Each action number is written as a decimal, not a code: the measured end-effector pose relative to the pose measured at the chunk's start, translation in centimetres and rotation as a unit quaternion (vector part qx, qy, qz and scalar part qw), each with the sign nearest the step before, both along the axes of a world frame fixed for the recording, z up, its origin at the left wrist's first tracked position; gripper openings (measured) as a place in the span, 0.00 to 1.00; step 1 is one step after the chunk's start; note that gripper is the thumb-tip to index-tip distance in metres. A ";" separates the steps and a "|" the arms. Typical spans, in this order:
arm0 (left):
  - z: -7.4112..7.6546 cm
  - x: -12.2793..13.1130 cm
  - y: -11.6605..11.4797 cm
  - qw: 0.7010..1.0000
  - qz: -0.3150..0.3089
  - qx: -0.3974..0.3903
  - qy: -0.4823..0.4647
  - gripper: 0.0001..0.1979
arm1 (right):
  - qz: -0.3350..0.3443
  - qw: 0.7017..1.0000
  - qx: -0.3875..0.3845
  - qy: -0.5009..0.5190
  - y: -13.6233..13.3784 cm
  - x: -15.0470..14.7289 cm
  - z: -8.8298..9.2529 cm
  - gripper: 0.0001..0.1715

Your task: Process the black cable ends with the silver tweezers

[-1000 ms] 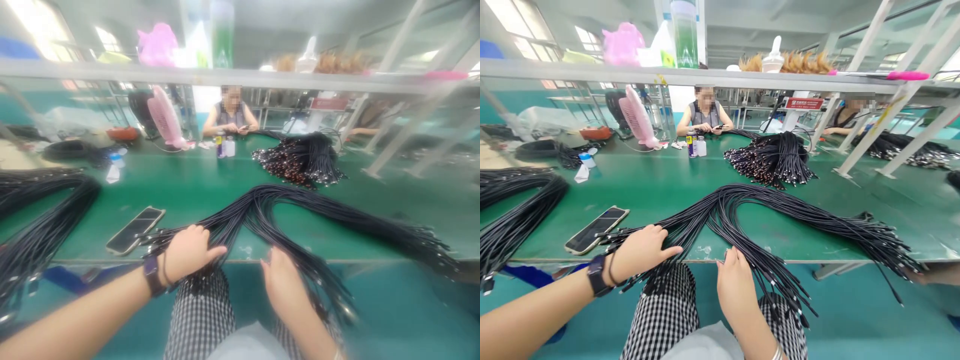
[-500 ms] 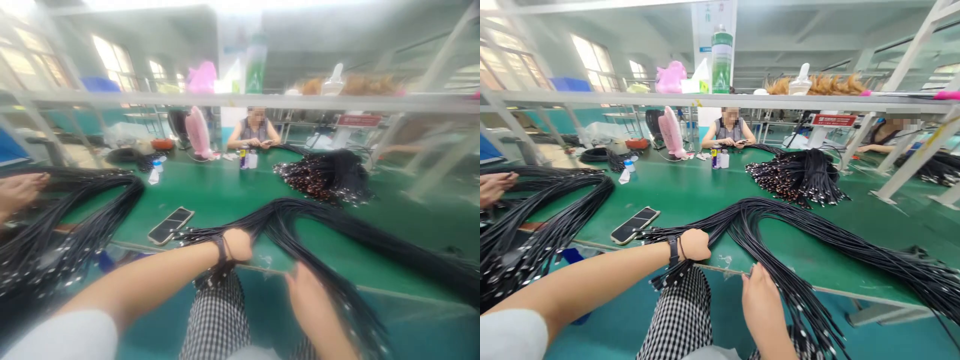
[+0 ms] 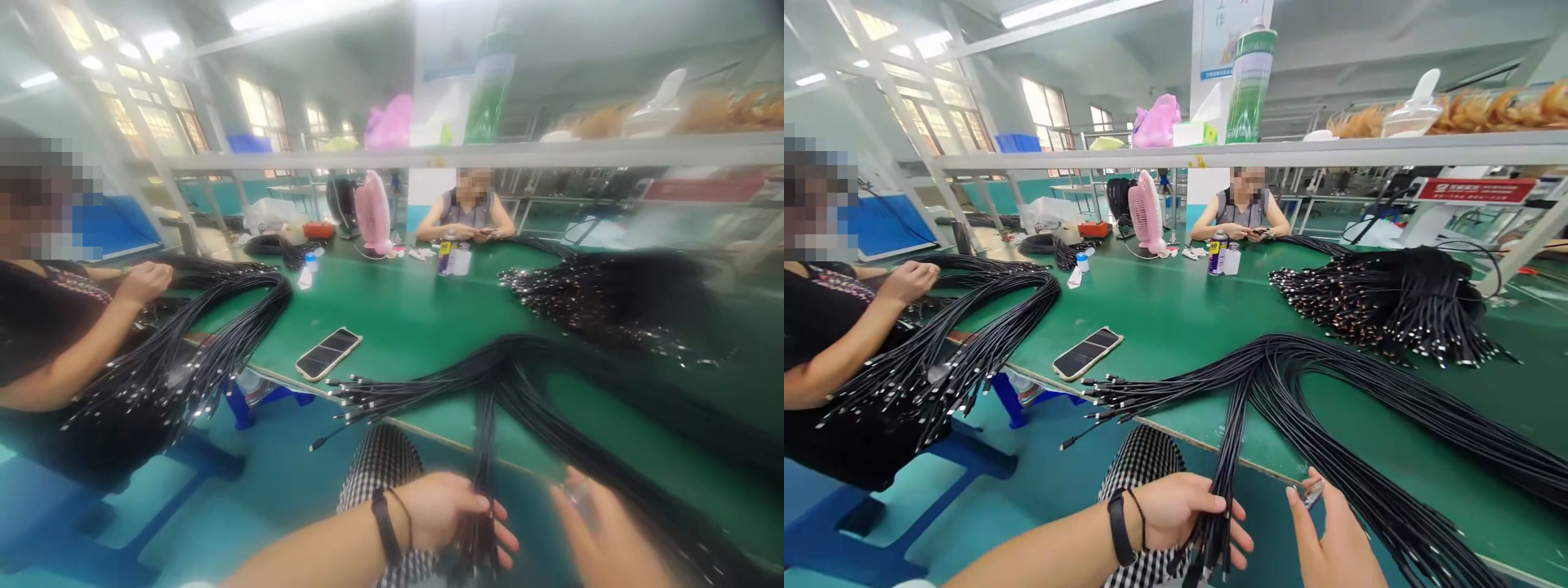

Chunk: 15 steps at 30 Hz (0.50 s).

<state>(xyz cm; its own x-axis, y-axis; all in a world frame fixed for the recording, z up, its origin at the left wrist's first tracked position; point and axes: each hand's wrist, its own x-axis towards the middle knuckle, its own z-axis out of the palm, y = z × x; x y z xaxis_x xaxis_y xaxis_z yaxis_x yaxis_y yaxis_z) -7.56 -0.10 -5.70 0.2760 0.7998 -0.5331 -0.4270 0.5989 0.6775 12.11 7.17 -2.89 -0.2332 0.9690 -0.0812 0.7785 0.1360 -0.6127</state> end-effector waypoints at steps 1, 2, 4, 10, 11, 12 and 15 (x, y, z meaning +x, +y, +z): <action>-0.5 0.1 -0.2 1.000 0.002 0.002 -0.010 0.11 | -0.019 0.999 -0.006 0.026 -0.5 -0.1 0.1 0.34; -0.9 0.0 -0.4 1.000 0.004 0.004 -0.016 0.11 | -0.038 0.998 -0.015 0.056 -0.9 -0.2 0.1 0.35; -1.4 -0.4 -0.6 1.000 0.011 0.002 -0.012 0.11 | -0.068 0.988 -0.039 0.131 -1.7 -0.4 0.1 0.32; -1.6 -1.0 -0.7 0.998 0.022 0.002 0.061 0.11 | -0.098 0.900 -0.096 0.413 -3.1 -1.3 0.2 0.19; -1.5 -0.9 -0.8 0.997 0.030 0.008 0.071 0.09 | -0.104 0.895 -0.100 0.422 -3.2 -1.5 0.0 0.18; -1.4 -0.8 -1.0 0.997 0.030 0.011 0.077 0.08 | -0.109 0.893 -0.104 0.423 -3.3 -1.6 -0.2 0.18; -0.7 -1.2 -1.7 0.994 0.038 0.023 0.102 0.11 | -0.109 0.886 -0.129 0.432 -3.7 -1.8 -1.1 0.18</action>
